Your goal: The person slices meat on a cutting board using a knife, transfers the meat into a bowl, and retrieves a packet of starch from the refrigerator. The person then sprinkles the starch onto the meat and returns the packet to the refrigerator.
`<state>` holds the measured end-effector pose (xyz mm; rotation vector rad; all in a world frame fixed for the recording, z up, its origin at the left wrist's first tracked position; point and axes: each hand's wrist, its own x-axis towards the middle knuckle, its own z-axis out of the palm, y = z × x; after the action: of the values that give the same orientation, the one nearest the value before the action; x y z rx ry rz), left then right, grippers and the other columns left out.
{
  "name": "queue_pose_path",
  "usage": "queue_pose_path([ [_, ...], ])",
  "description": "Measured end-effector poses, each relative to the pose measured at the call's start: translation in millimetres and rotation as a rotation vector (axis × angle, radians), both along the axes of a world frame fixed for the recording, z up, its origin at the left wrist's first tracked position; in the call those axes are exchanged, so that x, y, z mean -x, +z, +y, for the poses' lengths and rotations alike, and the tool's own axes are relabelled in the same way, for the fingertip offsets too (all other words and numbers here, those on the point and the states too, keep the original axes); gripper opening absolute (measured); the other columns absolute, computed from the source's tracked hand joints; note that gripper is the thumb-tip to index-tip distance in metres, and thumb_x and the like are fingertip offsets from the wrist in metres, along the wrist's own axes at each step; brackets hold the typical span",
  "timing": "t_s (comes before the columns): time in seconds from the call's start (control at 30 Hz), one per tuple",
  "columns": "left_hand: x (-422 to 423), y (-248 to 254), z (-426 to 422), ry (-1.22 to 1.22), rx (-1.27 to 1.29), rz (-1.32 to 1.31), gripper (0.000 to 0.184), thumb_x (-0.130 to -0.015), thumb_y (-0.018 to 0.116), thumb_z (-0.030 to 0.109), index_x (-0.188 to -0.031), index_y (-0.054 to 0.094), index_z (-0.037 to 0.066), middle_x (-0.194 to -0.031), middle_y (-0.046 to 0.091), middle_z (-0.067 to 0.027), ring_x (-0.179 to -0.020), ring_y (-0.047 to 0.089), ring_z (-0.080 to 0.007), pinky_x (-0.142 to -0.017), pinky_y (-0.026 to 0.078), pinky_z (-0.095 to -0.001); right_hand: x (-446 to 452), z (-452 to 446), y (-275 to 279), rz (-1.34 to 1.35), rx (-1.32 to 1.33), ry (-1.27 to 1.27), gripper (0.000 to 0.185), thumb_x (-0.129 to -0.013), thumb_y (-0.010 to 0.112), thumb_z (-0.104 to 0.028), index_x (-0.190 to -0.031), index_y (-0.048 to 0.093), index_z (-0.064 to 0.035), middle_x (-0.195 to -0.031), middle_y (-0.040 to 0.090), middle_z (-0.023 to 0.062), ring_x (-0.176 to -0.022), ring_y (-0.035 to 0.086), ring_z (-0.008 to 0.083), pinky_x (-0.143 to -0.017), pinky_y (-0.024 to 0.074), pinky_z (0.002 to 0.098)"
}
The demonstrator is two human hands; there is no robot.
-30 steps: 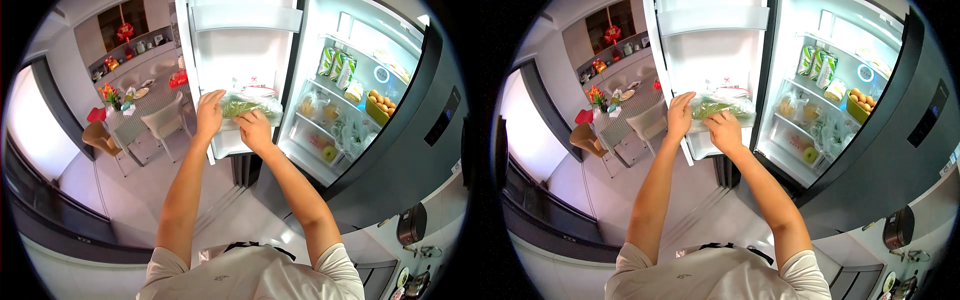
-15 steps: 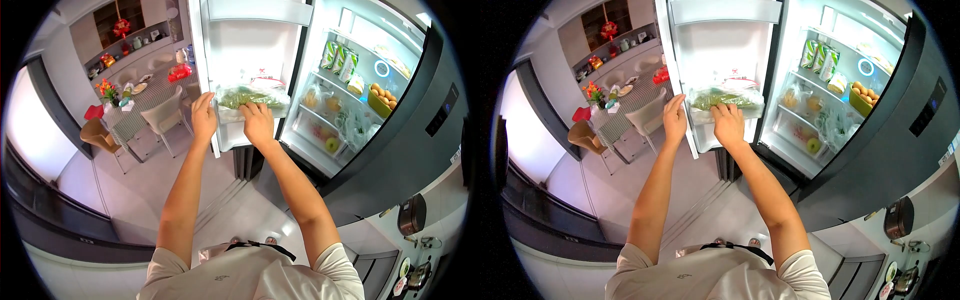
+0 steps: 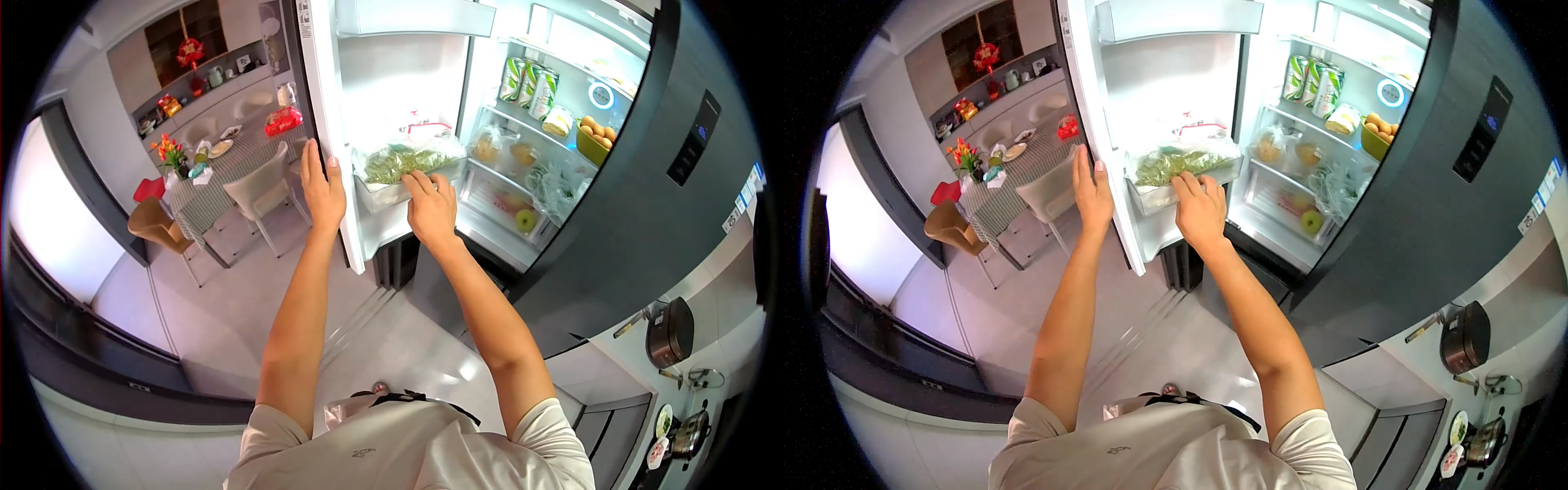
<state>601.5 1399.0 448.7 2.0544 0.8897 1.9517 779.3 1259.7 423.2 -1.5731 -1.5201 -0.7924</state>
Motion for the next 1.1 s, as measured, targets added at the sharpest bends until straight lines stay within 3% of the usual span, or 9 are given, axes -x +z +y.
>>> queue_pose_path([
  [0.27,-21,-8,-73,0.016,-0.066,-0.04,0.056,-0.112,0.042,0.038,-0.156,0.047,0.004,-0.165,0.036,-0.0219,-0.152,0.034,-0.0382,-0.125,0.025,-0.0472,-21,-88,-8,0.044,-0.04,0.04,0.061,-0.082,0.068,0.001,-0.142,0.061,-0.0109,-0.148,0.056,0.013,-0.127,0.054,0.037,-0.098,0.0478,0.0487],
  [0.43,-46,-14,-108,-0.041,-0.041,-0.02,0.051,-0.109,0.05,0.028,-0.156,0.049,0.009,-0.168,0.031,-0.0246,-0.153,0.034,-0.0434,-0.123,0.028,-0.051,-23,-128,-5,0.017,0.013,0.114,0.068,-0.085,0.068,-0.003,-0.151,0.054,-0.0145,-0.156,0.05,0.0139,-0.139,0.05,0.0402,-0.104,0.0463,0.0514],
  [0.63,-61,-12,-145,-0.1,-0.109,-0.035,0.053,-0.105,0.059,0.022,-0.155,0.049,0.006,-0.157,0.047,-0.0197,-0.146,0.045,-0.0382,-0.12,0.037,-0.0449,-21,-153,9,-0.083,-0.052,0.152,0.063,-0.09,0.068,-0.006,-0.151,0.053,-0.0122,-0.159,0.048,0.0127,-0.143,0.047,0.039,-0.106,0.0448,0.0505],
  [0.77,-71,-11,-159,-0.261,0.062,0.036,0.052,-0.105,0.059,0.022,-0.153,0.051,0.004,-0.145,0.061,-0.0206,-0.136,0.056,-0.0376,-0.115,0.042,-0.0429,-33,-167,4,-0.062,-0.043,0.014,0.063,-0.091,0.069,-0.01,-0.152,0.052,-0.0094,-0.161,0.044,0.0131,-0.146,0.041,0.042,-0.11,0.0407,0.053],
  [0.93,-100,-10,-175,-0.334,-0.085,0.041,0.044,-0.106,0.054,0.02,-0.146,0.059,0.002,-0.146,0.061,-0.0193,-0.132,0.058,-0.0371,-0.114,0.043,-0.0427,-51,-188,5,-0.036,-0.081,-0.136,0.06,-0.092,0.071,-0.015,-0.15,0.055,-0.0111,-0.16,0.046,0.0128,-0.146,0.039,0.0396,-0.109,0.037,0.0529],
  [1.1,-145,-20,-183,-0.38,-0.245,0.07,0.047,-0.107,0.055,0.025,-0.146,0.058,0.001,-0.148,0.059,-0.0204,-0.134,0.056,-0.0374,-0.115,0.041,-0.0438,-80,-209,6,-0.021,-0.112,-0.302,0.06,-0.091,0.074,-0.022,-0.148,0.058,-0.0159,-0.158,0.046,0.0171,-0.146,0.036,0.0452,-0.11,0.0323,0.0569],
])
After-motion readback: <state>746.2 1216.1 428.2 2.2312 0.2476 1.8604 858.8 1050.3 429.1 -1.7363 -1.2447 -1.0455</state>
